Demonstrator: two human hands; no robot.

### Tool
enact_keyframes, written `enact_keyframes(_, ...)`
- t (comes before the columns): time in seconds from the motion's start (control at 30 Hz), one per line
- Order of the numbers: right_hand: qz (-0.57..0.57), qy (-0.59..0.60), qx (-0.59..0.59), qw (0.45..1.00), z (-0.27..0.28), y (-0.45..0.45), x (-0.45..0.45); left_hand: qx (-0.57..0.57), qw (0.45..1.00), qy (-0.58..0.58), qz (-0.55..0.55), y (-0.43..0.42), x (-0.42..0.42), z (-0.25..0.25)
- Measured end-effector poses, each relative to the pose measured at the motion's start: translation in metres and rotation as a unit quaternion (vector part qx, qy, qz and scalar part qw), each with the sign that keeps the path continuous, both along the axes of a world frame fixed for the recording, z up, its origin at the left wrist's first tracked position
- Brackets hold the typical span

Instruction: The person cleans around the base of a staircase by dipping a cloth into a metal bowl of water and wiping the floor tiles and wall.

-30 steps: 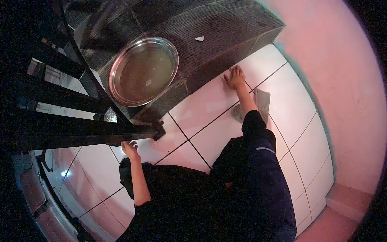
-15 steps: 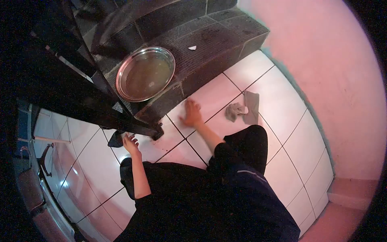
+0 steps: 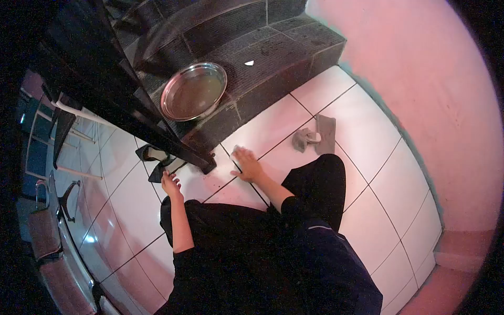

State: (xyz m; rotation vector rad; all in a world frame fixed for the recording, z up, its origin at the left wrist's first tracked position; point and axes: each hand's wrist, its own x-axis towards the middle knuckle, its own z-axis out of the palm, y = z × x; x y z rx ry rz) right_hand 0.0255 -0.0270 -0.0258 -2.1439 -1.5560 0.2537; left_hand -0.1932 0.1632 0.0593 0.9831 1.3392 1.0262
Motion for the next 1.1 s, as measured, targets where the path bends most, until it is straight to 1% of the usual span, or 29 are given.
enact_keyframes(0.03, -0.027, -0.002, -0.006, 1.0, 0.002, -0.002, 0.014, 0.003, 1.0, 0.002, -0.003, -0.001, -0.001, 0.0)
enact_keyframes(0.07, -0.031, 0.0, -0.004, 1.0, 0.003, -0.005, 0.03, -0.002, 1.0, 0.009, -0.002, -0.001, -0.001, 0.0)
enact_keyframes(0.13, -0.089, -0.015, -0.069, 0.994, 0.007, -0.013, 0.065, -0.006, 1.0, 0.021, -0.005, -0.001, 0.0, -0.001)
enact_keyframes(0.17, -0.094, -0.013, -0.067, 0.993, 0.007, -0.017, 0.083, -0.004, 1.0, 0.022, -0.009, 0.0, 0.0, -0.001)
enact_keyframes(0.23, -0.151, -0.036, -0.046, 0.987, -0.004, -0.023, 0.121, 0.001, 0.999, 0.038, -0.01, 0.001, 0.001, -0.003)
enact_keyframes(0.27, -0.153, -0.034, -0.045, 0.987, -0.008, -0.026, 0.141, -0.007, 0.999, 0.041, -0.012, 0.0, 0.001, -0.002)
enact_keyframes(0.33, -0.209, -0.067, -0.091, 0.971, -0.012, -0.028, 0.178, -0.004, 0.998, 0.06, -0.014, 0.0, 0.002, -0.002)
enact_keyframes(0.37, -0.208, -0.061, -0.091, 0.972, -0.015, -0.029, 0.193, -0.003, 0.997, 0.078, -0.015, 0.0, 0.002, -0.003)
enact_keyframes(0.43, -0.284, -0.074, -0.09, 0.952, -0.013, -0.032, 0.217, 0.005, 0.995, 0.096, -0.016, 0.0, 0.002, -0.007)
enact_keyframes(0.47, -0.284, -0.067, -0.09, 0.952, -0.009, -0.034, 0.228, 0.003, 0.995, 0.102, -0.017, 0.002, 0.002, -0.009)
enact_keyframes(0.53, -0.366, -0.007, -0.101, 0.925, -0.003, -0.037, 0.244, 0.006, 0.994, 0.106, -0.029, 0.007, -0.001, -0.014)
enact_keyframes(0.6, -0.386, -0.01, -0.086, 0.919, -0.007, -0.038, 0.256, -0.001, 0.993, 0.113, -0.024, 0.011, 0.0, -0.017)
enact_keyframes(0.67, -0.413, -0.011, -0.066, 0.908, -0.01, -0.041, 0.258, -0.013, 0.993, 0.116, -0.02, 0.011, 0.004, -0.018)
enact_keyframes(0.7, -0.414, -0.01, -0.071, 0.907, -0.006, -0.041, 0.252, -0.016, 0.993, 0.118, -0.021, 0.012, 0.006, -0.021)
enact_keyframes(0.77, -0.458, -0.048, -0.102, 0.882, -0.002, -0.04, 0.234, -0.019, 0.994, 0.106, -0.02, 0.015, 0.008, -0.025)
enact_keyframes(0.8, -0.458, -0.051, -0.103, 0.882, -0.001, -0.041, 0.227, -0.021, 0.994, 0.103, -0.02, 0.016, 0.012, -0.026)
enact_keyframes(0.9, -0.431, -0.052, -0.095, 0.896, 0.0, -0.045, 0.2, -0.033, 0.996, 0.082, -0.025, 0.016, 0.018, -0.025)
enact_keyframes(0.97, -0.38, -0.062, -0.096, 0.918, -0.01, -0.045, 0.184, -0.023, 0.997, 0.062, -0.044, 0.015, 0.021, -0.026)
enact_keyframes(1.0, -0.369, -0.038, -0.067, 0.926, -0.01, -0.043, 0.171, -0.011, 0.997, 0.053, -0.049, 0.013, 0.022, -0.024)
enact_keyframes(1.03, -0.367, -0.042, -0.067, 0.927, -0.009, -0.04, 0.155, -0.012, 0.998, 0.05, -0.047, 0.013, 0.023, -0.022)
enact_keyframes(1.1, -0.325, -0.018, -0.072, 0.943, -0.007, -0.03, 0.12, -0.017, 0.998, 0.043, -0.034, 0.013, 0.023, -0.017)
